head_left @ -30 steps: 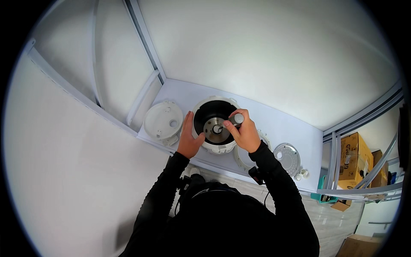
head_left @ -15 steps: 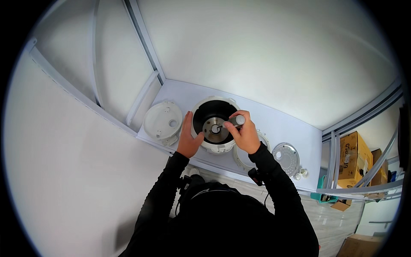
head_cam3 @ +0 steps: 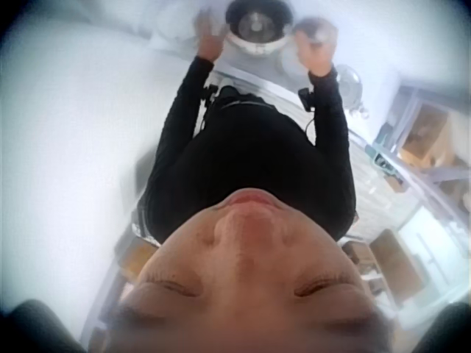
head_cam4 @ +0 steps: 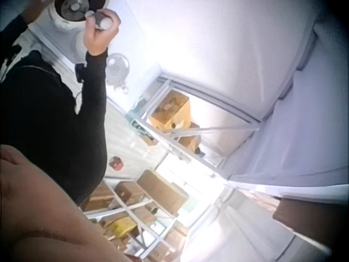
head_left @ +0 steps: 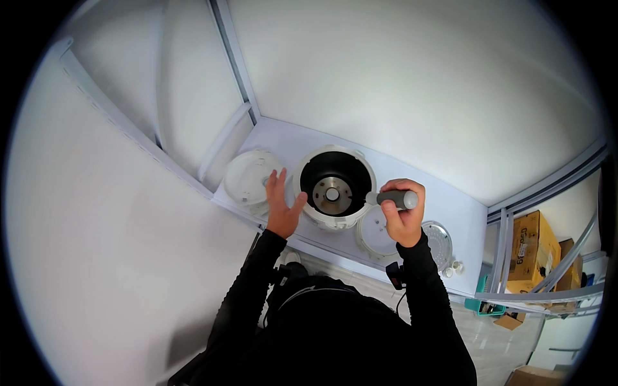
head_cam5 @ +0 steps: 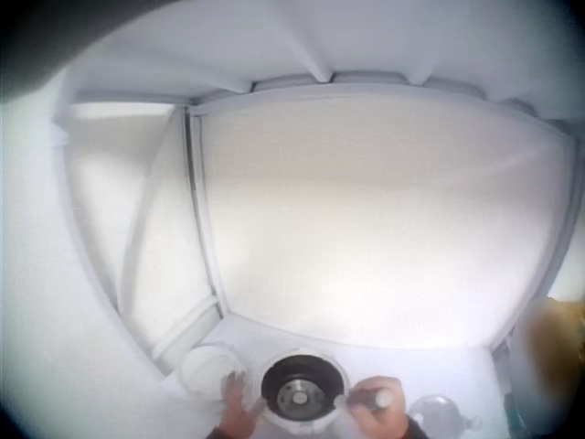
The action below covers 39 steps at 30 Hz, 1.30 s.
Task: The person assembles a white rice cooker by hand, using a screwdriver to secure the lid and a metal steaming tray. They open and close the lid multiple times, tighten screws on the lid, and then attach the steaming tray to the cooker body.
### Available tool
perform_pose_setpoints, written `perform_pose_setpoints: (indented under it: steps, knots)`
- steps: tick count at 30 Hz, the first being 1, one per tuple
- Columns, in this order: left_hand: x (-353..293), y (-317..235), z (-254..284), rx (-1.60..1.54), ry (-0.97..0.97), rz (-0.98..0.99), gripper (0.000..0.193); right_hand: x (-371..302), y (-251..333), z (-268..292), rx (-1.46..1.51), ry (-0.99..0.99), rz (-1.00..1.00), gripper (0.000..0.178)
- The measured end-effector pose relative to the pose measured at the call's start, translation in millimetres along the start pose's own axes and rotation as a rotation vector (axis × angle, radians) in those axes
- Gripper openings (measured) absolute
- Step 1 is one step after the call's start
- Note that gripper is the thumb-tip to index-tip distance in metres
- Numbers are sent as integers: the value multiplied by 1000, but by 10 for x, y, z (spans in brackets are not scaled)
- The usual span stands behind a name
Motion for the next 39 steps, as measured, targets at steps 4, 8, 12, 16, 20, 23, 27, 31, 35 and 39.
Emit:
perform_pose_setpoints:
  steps: [4,8,12,16,20,23,27,31,35,39]
  knots:
    - [32,207,503,75,-245,107,70,29,74,-46,26,-39,134,45]
    - [38,1108,1174,263,-416,312,72,83,270,-180,-21,-14,247,52]
    - [145,1808,1616,88,-421,495,78,176,481,-368,-54,-22,346,57]
    - [321,2091,1657,97,-306,606,82,223,660,-583,-176,-44,383,56]
    - [445,2327,1746,-102,-195,708,81,247,818,-936,-248,-66,366,52]
    - [527,2170,1666,-258,-95,820,77,223,963,-1187,-322,-51,362,49]
    - [590,2171,1739,-353,-27,893,62,138,1124,-1497,-411,19,320,48]
    - [648,2171,1752,-468,23,826,44,80,1305,-1688,-563,24,236,56]
    - [671,1917,1744,-503,46,774,39,52,1444,-1739,-648,-17,249,58]
    - [686,1403,1842,-570,67,689,44,25,1494,-1699,-657,-76,214,52]
Point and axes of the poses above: each hand's wrist, its own x-axis towards the middle knuckle, its own z-axis out of the back of the hand, y = z × x, the point moved 3 cm from there along x, towards the middle knuckle, and after that the axes turned 6 degrees about -x, right-handed, at the moved point
